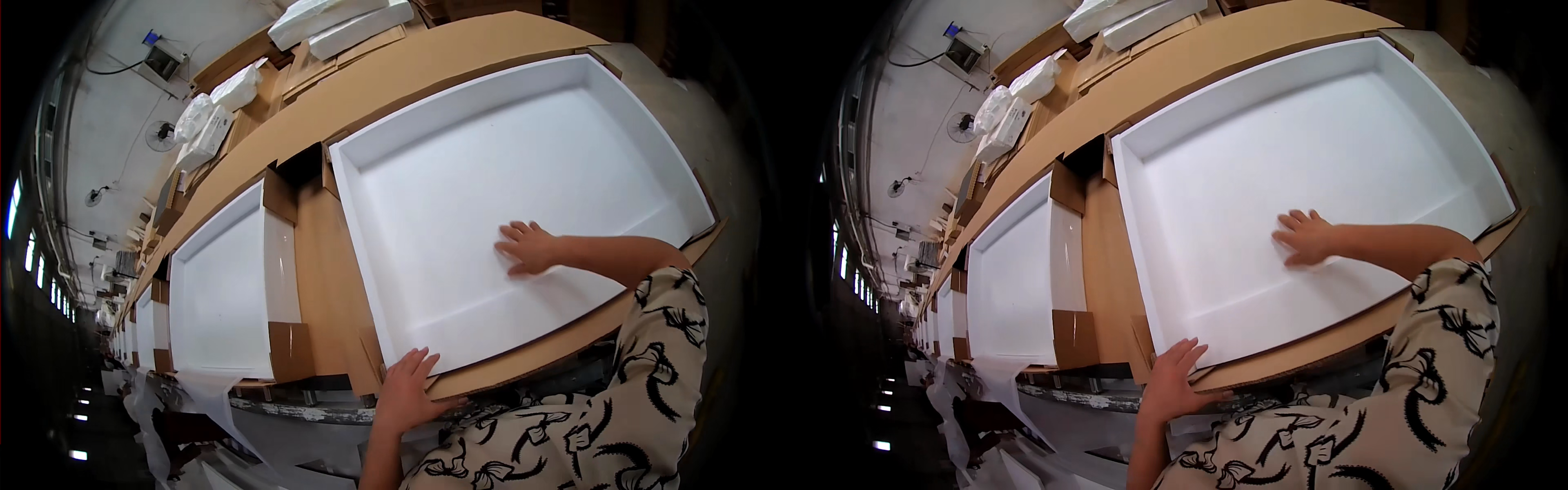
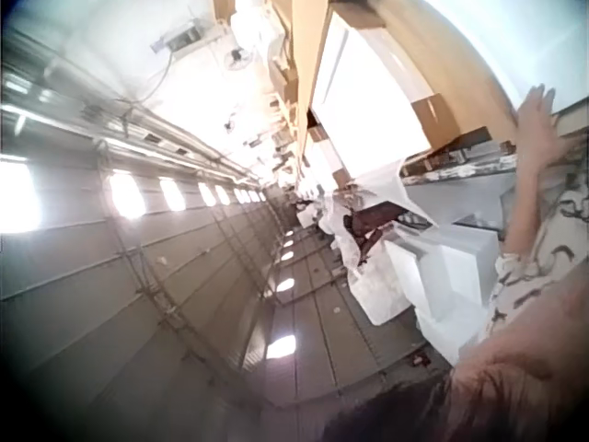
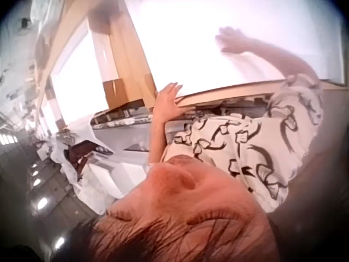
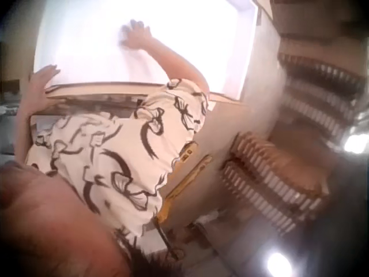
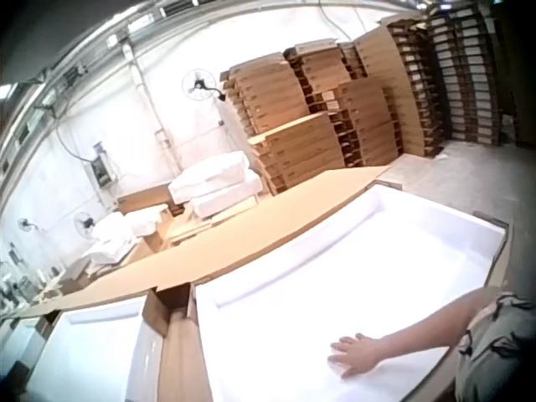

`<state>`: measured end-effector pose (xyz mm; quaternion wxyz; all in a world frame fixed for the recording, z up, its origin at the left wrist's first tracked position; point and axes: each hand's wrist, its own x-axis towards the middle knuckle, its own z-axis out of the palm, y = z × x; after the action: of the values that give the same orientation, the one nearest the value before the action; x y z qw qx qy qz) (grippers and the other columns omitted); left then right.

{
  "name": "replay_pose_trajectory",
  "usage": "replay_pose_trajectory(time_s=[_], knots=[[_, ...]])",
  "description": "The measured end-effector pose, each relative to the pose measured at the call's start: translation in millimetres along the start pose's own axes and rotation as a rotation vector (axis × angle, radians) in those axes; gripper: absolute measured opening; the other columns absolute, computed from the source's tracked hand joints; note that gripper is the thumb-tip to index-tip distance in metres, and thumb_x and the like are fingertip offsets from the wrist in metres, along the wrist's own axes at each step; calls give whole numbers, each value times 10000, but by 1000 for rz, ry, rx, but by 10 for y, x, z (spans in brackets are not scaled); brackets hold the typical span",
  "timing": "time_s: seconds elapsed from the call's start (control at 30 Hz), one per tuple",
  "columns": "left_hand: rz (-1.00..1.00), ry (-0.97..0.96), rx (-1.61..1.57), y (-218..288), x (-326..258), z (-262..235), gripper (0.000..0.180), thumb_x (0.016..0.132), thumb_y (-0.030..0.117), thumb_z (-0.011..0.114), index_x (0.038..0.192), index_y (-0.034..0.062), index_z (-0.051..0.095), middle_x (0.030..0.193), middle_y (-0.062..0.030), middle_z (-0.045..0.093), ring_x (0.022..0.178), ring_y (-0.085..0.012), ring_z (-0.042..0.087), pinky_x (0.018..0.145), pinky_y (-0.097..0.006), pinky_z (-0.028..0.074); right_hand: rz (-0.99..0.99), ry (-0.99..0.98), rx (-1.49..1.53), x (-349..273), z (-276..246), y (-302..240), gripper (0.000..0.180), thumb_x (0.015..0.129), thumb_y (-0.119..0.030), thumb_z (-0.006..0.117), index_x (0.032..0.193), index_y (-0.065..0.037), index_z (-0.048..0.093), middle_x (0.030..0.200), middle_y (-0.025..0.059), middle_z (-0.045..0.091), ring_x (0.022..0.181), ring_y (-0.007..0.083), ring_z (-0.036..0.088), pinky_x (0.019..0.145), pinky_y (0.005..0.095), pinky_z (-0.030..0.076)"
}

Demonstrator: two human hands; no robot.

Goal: The person places white furniture panels into cardboard boxes lined with foam inserts and protective wrapping.

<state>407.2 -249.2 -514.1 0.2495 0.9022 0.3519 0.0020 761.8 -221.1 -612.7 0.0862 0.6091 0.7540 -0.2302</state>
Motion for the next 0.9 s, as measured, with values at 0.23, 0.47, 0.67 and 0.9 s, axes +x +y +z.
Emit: replay_pose_trajectory(time_s=[0.23,0.47,0.67,0.9], knots=[[38,167,-10,-37,-63,29,844,566,482,768,1212,34,464,1273,-204,417,1192,-362,389,965,-461,350,-46,-245,-97,-967,-228,-213,669,767,-398,616,1328,-150,349,1213,158,493,1170,338,390,890,440,390],[32,255,100,-35,-237,43,696,568,428,774,1085,29,531,1163,-198,502,1133,-318,433,915,-432,377,107,-421,286,-1415,-308,-488,535,776,-542,567,1140,-150,584,1066,113,610,974,247,564,832,344,438],[18,390,251,-395,-624,205,445,589,299,763,892,23,592,1012,-157,572,1071,-335,452,885,-419,390,783,-360,180,-1948,-84,23,792,776,-715,319,1130,-57,582,1157,180,554,1058,303,520,938,367,359],[0,468,190,-582,-659,364,453,526,145,785,943,126,608,1101,-81,553,1127,-378,421,925,-424,406,784,-265,220,-2124,123,63,692,787,-612,434,1108,-17,581,1157,191,553,1076,332,513,937,361,374]])
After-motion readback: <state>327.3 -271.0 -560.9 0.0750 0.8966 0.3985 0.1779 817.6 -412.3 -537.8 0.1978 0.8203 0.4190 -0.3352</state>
